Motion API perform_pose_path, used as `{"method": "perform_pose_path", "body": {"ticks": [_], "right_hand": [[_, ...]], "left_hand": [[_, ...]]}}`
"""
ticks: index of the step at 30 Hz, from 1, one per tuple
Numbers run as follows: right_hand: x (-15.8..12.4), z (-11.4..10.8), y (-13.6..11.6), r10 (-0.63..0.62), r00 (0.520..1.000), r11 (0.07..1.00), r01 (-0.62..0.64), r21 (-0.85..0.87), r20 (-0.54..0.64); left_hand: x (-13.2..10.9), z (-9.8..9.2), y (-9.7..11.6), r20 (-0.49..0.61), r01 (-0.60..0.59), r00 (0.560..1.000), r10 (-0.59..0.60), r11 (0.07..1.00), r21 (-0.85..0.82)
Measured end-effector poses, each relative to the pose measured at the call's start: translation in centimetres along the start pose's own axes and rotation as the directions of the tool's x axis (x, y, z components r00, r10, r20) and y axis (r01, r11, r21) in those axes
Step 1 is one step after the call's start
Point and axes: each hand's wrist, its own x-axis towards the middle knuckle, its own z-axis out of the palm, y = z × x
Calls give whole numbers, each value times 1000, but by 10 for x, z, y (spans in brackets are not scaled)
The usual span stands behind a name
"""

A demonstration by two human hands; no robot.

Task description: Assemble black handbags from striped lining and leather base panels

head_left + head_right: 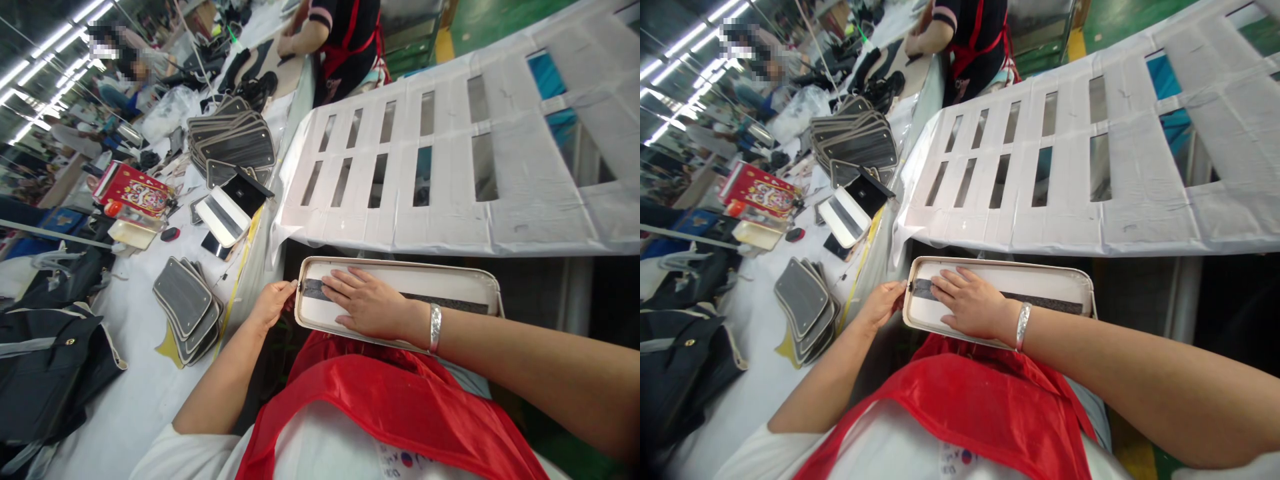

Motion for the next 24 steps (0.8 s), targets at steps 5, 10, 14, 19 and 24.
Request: {"method": "perform_pose_path", "body": {"ticks": [5, 10, 14, 19, 24], "right_hand": [[0, 1, 1, 12, 1000, 1000, -12, 5, 17], [0, 6, 3, 22, 1000, 1000, -23, 17, 21], [0, 6, 6, 25, 999, 999, -26, 34, 23], [-1, 2, 12, 38, 999, 999, -39, 37, 24], [-1, 3, 11, 34, 999, 999, -35, 41, 23]], "left_hand": [[4, -7, 14, 62, -15, 998, 7, 990, 142], [5, -9, 18, 95, -23, 995, 4, 979, 201], [6, -9, 17, 105, -21, 995, -1, 978, 206], [9, -5, 23, 120, -24, 993, 2, 984, 179], [1, -1, 36, 158, -156, 984, 86, 846, 511]]}}
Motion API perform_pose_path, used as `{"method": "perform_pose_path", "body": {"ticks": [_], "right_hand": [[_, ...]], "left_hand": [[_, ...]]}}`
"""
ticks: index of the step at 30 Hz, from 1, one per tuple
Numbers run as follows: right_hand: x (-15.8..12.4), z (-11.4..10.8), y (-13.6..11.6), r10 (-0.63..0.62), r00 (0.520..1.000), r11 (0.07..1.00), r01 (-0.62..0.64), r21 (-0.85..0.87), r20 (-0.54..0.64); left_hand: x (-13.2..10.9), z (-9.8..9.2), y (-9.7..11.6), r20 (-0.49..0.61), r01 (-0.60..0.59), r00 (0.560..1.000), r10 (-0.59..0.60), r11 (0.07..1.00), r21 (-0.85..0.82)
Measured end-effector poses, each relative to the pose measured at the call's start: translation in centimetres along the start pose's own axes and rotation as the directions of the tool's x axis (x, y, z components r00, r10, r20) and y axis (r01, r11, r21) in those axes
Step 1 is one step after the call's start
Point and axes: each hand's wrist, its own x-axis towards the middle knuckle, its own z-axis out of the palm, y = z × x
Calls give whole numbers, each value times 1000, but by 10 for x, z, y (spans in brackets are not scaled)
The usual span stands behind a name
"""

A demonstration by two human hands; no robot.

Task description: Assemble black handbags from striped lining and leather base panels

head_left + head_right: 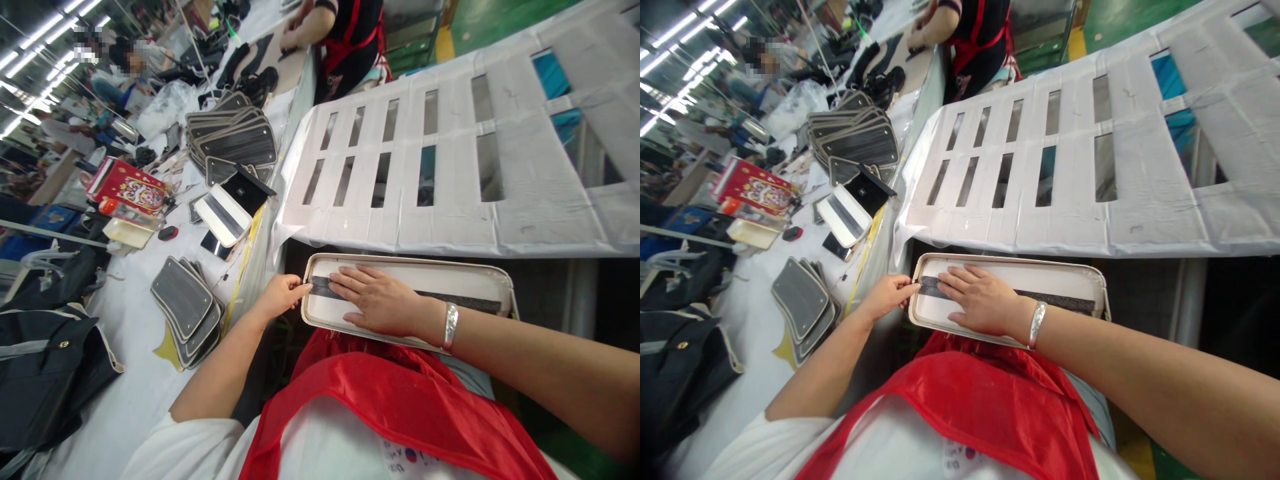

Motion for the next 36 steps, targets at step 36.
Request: {"method": "perform_pose_path", "body": {"ticks": [36], "right_hand": [[-2, 7, -7, -10, 999, 1000, 10, -27, -31]], "left_hand": [[7, -11, -7, 219, -10, 975, 28, 996, -84]]}}
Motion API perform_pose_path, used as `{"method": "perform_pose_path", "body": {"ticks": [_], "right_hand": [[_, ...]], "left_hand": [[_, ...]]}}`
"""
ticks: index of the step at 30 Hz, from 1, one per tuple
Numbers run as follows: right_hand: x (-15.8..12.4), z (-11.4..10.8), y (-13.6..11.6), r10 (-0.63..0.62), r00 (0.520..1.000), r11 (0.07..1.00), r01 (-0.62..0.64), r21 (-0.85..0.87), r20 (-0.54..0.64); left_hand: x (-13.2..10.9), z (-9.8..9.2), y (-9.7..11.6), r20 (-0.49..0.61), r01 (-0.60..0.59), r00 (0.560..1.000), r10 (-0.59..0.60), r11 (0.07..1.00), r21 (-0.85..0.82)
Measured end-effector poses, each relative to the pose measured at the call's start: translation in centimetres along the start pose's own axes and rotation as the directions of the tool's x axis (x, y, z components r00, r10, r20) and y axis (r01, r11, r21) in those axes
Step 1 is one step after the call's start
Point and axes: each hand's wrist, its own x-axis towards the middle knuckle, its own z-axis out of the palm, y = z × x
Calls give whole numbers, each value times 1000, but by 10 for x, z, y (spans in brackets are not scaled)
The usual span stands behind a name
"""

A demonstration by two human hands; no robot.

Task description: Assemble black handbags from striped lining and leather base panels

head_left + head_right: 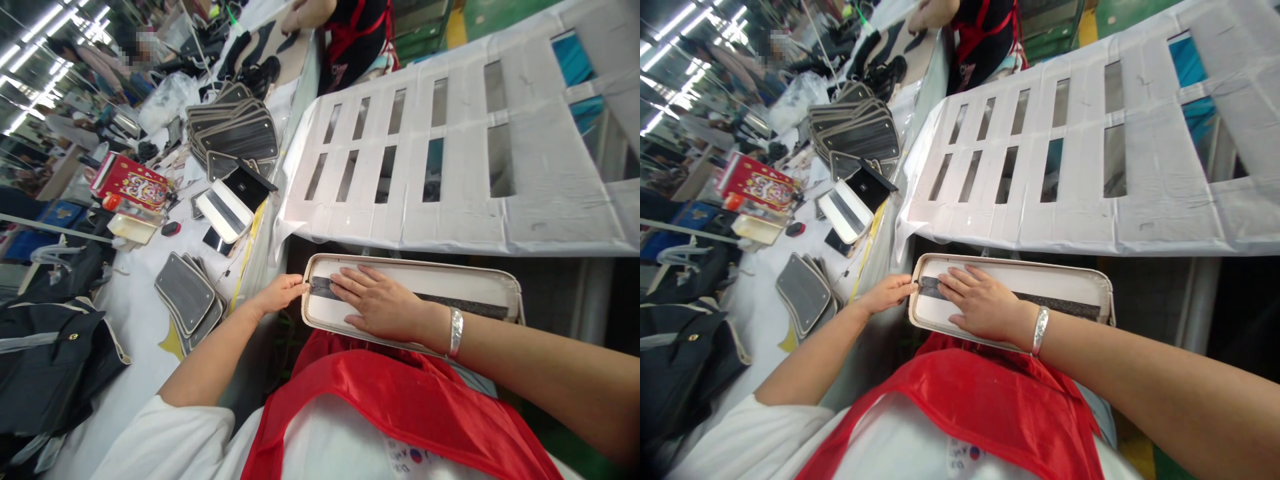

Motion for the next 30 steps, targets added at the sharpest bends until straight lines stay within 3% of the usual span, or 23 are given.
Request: {"method": "perform_pose_path", "body": {"ticks": [4, 13, 16, 23, 30], "right_hand": [[0, -1, 0, 5, 1000, 1000, -5, 5, -4], [1, 2, -1, 5, 1000, 1000, -5, -5, 0], [2, 1, -1, 9, 1000, 1000, -9, -8, 12], [4, -3, -2, 30, 999, 999, -30, 18, 38], [5, -1, -1, 28, 999, 999, -29, 34, 34]], "left_hand": [[4, -1, -15, 49, 46, 998, -33, 960, -275], [8, 4, -28, 99, 16, 995, 20, 937, -349], [11, -2, -22, 113, -9, 993, 40, 965, -262], [17, -12, 3, 125, -108, 989, 84, 974, 200], [22, -17, 19, 157, -25, 987, -25, 950, 311]]}}
